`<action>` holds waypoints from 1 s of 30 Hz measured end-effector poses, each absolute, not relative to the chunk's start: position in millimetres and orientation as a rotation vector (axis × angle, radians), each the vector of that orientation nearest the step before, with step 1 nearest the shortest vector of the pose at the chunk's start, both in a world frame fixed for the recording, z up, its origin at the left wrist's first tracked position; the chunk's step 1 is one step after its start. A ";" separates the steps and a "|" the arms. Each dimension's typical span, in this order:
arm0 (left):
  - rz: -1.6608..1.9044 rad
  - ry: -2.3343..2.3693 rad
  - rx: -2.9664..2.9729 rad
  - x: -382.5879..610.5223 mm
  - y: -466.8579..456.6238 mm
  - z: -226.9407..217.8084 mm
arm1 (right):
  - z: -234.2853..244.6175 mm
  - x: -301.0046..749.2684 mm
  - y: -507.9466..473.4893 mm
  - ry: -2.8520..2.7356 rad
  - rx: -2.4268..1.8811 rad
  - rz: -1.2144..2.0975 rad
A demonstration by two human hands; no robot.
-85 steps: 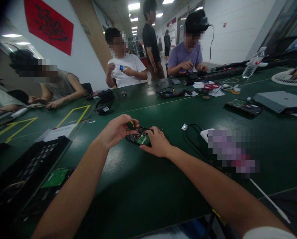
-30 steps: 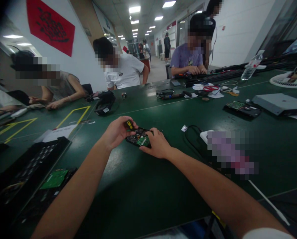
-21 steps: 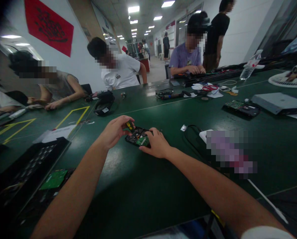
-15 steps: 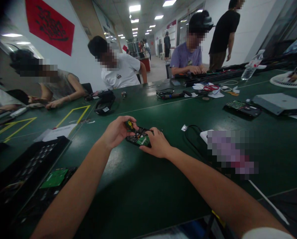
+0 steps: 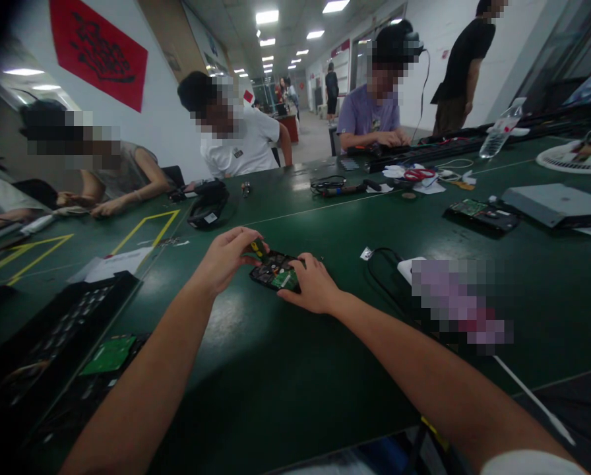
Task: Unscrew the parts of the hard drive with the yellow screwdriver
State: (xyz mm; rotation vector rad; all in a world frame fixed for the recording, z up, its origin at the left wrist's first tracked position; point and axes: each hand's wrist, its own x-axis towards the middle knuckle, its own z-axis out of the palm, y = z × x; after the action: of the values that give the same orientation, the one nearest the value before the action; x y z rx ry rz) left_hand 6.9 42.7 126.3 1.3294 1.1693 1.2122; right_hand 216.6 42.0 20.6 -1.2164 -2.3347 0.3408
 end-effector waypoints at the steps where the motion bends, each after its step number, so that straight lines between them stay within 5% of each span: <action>1: 1.202 1.150 1.319 6.3 42.5 126.9 | 20.3 216.6 42.2 -2.334 -1.219 0.341; 30: 1.184 0.902 1.080 10.0 49.2 119.5 | 19.4 216.9 42.3 -2.335 -1.213 0.327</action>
State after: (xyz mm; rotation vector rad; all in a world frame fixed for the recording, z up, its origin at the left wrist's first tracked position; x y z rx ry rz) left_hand 10.0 49.2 119.5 1.0801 0.9018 1.1843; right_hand 216.9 42.3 19.4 -1.2128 -2.3351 0.3273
